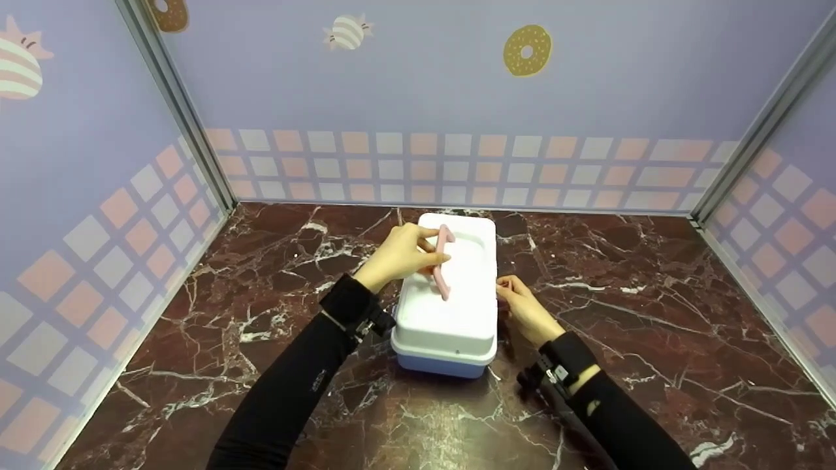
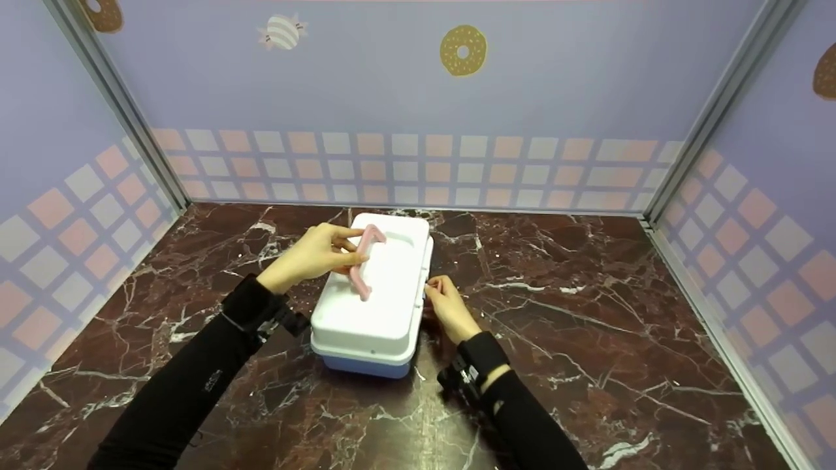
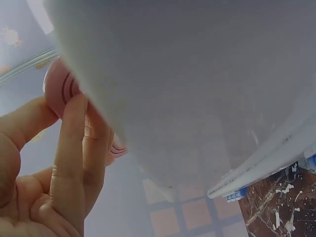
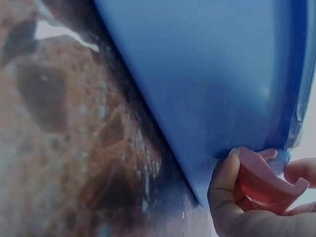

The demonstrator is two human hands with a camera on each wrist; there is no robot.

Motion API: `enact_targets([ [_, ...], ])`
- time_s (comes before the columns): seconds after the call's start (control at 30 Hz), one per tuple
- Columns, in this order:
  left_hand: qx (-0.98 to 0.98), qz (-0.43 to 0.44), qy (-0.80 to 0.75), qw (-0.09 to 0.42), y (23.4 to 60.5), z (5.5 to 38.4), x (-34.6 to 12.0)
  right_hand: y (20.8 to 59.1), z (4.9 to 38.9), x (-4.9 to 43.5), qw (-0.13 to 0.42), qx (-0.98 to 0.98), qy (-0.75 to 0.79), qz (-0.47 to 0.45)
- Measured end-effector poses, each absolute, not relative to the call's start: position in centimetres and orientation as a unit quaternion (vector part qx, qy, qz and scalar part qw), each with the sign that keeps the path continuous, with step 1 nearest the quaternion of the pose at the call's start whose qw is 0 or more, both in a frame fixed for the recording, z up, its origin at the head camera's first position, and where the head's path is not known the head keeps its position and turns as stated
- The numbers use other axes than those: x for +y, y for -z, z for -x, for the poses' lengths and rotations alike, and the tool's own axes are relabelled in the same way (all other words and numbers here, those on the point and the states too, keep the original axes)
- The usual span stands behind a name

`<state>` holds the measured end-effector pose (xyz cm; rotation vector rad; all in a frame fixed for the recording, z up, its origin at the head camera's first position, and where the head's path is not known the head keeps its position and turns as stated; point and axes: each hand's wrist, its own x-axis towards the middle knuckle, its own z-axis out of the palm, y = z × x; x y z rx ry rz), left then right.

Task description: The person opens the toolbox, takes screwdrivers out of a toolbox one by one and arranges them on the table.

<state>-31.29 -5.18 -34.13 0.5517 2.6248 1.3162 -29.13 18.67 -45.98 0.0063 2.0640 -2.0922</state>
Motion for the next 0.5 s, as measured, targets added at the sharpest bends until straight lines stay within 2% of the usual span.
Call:
enact_targets([
  [0.17,0.886,-0.187,-0.419,0.063,34.07,31.39,-5.58,45.94,29.61,18.21,0.100,0.698,0.709,0.006],
  [0.5,0.886,-0.175,-0.423,0.072,33.94,31.55,-5.78,46.03,30.08,17.78,0.100,0.695,0.712,0.013],
])
